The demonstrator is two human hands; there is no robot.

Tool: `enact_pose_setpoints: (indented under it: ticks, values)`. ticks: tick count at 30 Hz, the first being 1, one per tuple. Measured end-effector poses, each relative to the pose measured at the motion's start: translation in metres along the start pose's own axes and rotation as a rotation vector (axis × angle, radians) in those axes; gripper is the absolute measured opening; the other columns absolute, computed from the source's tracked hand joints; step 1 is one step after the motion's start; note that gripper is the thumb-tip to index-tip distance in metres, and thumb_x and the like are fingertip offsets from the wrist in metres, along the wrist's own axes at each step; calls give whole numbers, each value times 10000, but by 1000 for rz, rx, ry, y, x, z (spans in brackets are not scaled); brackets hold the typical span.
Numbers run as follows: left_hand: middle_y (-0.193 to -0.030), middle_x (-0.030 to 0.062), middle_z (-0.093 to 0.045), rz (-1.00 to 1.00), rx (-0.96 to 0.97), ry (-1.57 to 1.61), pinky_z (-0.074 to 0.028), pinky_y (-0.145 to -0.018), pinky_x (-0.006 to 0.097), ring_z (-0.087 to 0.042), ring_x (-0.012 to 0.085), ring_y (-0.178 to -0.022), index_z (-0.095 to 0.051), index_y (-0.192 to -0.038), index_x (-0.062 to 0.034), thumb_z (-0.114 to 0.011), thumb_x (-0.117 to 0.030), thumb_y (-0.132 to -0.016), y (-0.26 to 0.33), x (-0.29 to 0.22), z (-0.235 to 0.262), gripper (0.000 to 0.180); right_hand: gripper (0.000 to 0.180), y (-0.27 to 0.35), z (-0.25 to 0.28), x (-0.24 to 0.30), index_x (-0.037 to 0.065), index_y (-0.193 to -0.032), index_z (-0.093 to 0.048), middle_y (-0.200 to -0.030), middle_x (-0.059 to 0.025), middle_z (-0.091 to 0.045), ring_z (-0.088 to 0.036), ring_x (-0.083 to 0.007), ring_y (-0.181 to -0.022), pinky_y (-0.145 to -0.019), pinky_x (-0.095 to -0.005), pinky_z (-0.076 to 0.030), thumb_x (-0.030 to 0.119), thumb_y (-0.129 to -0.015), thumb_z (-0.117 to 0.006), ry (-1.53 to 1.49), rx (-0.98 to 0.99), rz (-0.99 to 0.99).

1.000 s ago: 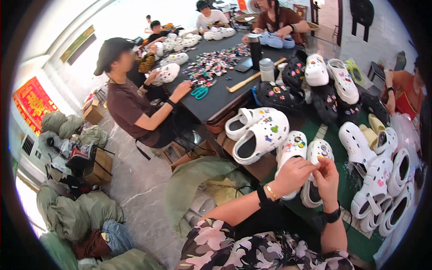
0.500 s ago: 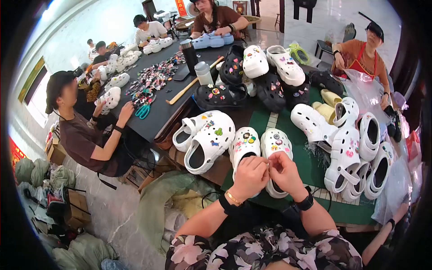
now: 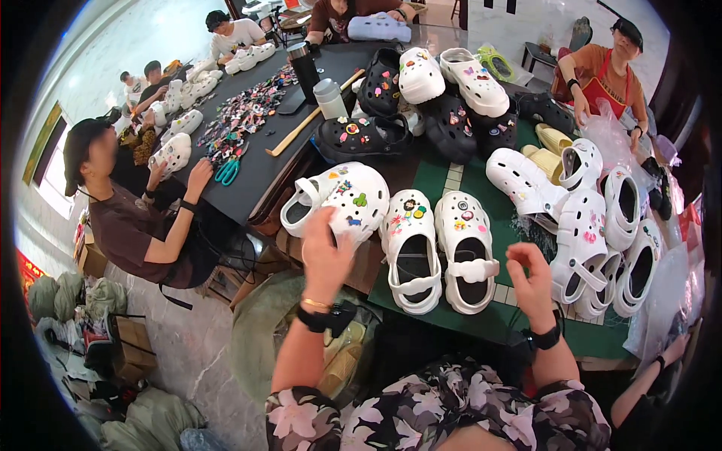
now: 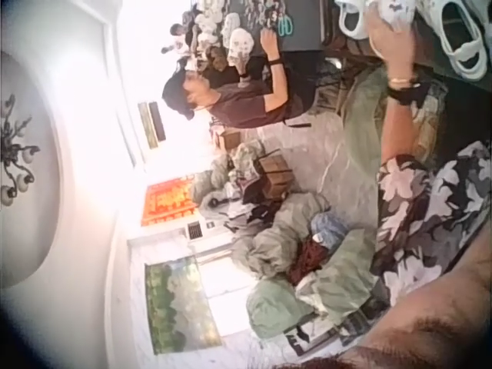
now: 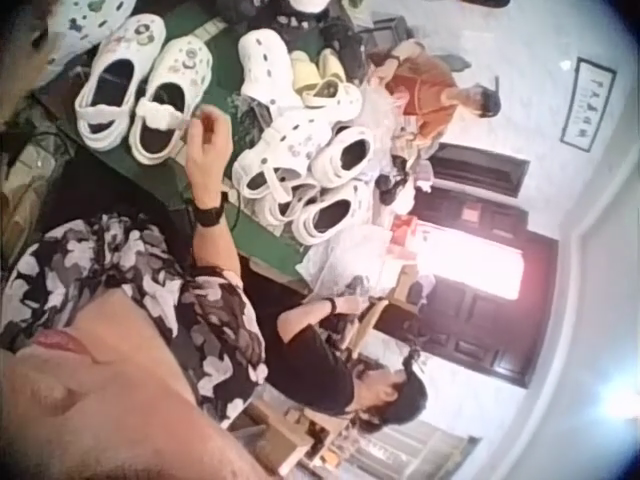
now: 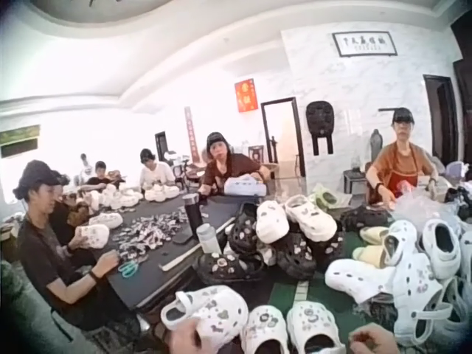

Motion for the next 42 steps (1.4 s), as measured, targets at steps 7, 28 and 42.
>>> enact_pose_setpoints:
  ticks: [7, 28, 42]
  values:
    - [-1278, 197, -556, 82, 297, -210, -389, -1029, 437, -509, 376, -1206, -479, -1311, 25, -649, -146, -713, -22, 121, 23, 645, 284, 43, -15, 12, 5, -1047, -638, -970, -149, -643, -625, -283, -863, -762, -350, -493, 99, -789, -712, 278, 415, 153]
    - [-951, 278, -657, 123, 286, -458, -487, -757, 475, -612, 464, -911, -637, -1068, 42, -652, -212, -831, -13, 119, -17, 348, 607, -8, -119, -4, -46, -781, -680, -768, -224, -664, -654, -376, -730, -664, -438, -515, 552, -681, -653, 389, 317, -144]
    - [-1012, 281, -656, 207, 187, -668, -486, -849, 468, -616, 461, -964, -646, -1030, 75, -759, -276, -782, 15, 69, 32, 444, 389, -32, -123, -26, 63, -993, -712, -894, -184, -695, -677, -331, -813, -763, -396, -541, 352, -737, -660, 124, 117, 99]
Point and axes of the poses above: each hand's wrist, its own y-axis away from the middle knuckle, its own z-axis out of the back of the hand, x = y × z, the point moved 2 cm from there along -y, towards the middle knuckle
